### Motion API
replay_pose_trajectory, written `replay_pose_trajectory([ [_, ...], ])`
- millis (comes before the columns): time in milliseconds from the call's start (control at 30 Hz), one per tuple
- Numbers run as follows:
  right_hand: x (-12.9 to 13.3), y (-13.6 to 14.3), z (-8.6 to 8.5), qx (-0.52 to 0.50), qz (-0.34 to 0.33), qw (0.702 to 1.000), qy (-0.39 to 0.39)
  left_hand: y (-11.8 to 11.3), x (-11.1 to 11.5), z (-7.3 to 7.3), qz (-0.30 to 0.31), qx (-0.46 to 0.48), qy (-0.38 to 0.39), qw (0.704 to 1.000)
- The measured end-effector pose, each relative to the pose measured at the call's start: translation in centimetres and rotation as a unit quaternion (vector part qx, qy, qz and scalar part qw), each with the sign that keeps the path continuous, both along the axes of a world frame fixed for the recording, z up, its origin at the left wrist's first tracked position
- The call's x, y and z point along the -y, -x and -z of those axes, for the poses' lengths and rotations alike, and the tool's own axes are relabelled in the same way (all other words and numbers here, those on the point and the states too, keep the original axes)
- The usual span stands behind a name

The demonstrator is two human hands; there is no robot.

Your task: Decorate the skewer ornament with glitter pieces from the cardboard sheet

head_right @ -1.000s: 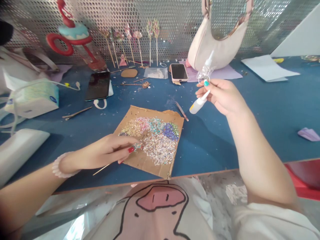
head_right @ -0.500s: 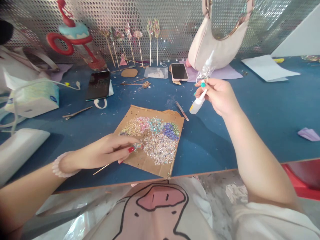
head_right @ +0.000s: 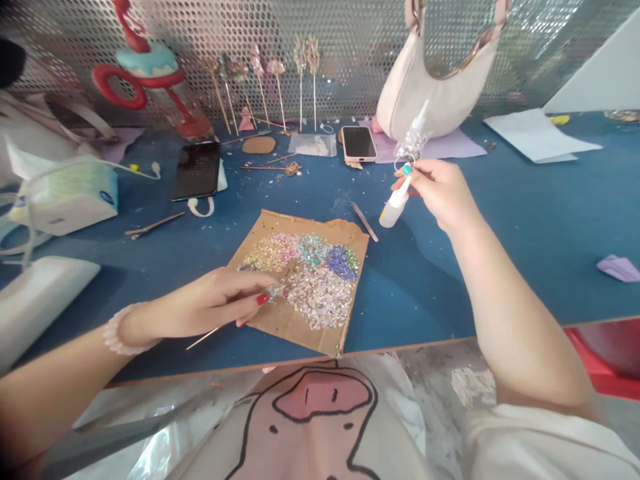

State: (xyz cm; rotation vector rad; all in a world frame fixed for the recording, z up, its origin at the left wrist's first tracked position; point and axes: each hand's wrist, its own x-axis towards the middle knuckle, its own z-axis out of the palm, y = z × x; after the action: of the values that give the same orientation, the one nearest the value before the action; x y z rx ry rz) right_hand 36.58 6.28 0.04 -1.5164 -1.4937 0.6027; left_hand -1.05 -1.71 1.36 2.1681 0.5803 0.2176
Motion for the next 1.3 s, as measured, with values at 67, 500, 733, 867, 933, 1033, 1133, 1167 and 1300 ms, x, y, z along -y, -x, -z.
replay_pose_trajectory([
  [67, 0.1, -0.5, -0.2, 0.053, 0.021, 0.998, 0.011, 0.0, 0.0, 0.0, 0.000, -0.003, 0.001, 1.000],
  [500, 1.2, -1.7, -1.6, 0.255, -0.053, 0.963, 0.074, -0.2, 0.0, -0.2, -0.007, 0.001, 0.003, 1.000],
  [733, 2.0, -1.5, -2.2, 0.205, -0.224, 0.943, 0.138, -0.1, 0.1, -0.1, -0.033, 0.005, 0.041, 0.999],
  [867, 1.9, -0.3, -1.4, 0.149, -0.216, 0.959, 0.110, -0.1, 0.2, -0.1, -0.046, 0.012, 0.065, 0.997],
  [933, 2.5, 0.8, -1.5, 0.108, -0.200, 0.971, 0.069, -0.2, 0.4, -0.2, -0.046, 0.015, 0.074, 0.996],
  [1033, 3.9, 3.0, -2.0, 0.020, -0.210, 0.977, 0.019, -0.4, 0.7, -0.4, -0.045, 0.016, 0.096, 0.994],
  [1133, 5.4, 5.4, -2.2, 0.101, -0.270, 0.957, 0.044, -0.5, 0.8, -0.5, -0.055, 0.017, 0.128, 0.990],
  [1167, 5.8, 6.1, -2.1, 0.149, -0.284, 0.947, 0.022, -0.5, 0.9, -0.5, -0.060, 0.017, 0.139, 0.988],
  [1300, 6.9, 7.5, -1.8, 0.119, -0.335, 0.935, 0.021, -0.5, 0.9, -0.4, -0.077, 0.014, 0.171, 0.982],
])
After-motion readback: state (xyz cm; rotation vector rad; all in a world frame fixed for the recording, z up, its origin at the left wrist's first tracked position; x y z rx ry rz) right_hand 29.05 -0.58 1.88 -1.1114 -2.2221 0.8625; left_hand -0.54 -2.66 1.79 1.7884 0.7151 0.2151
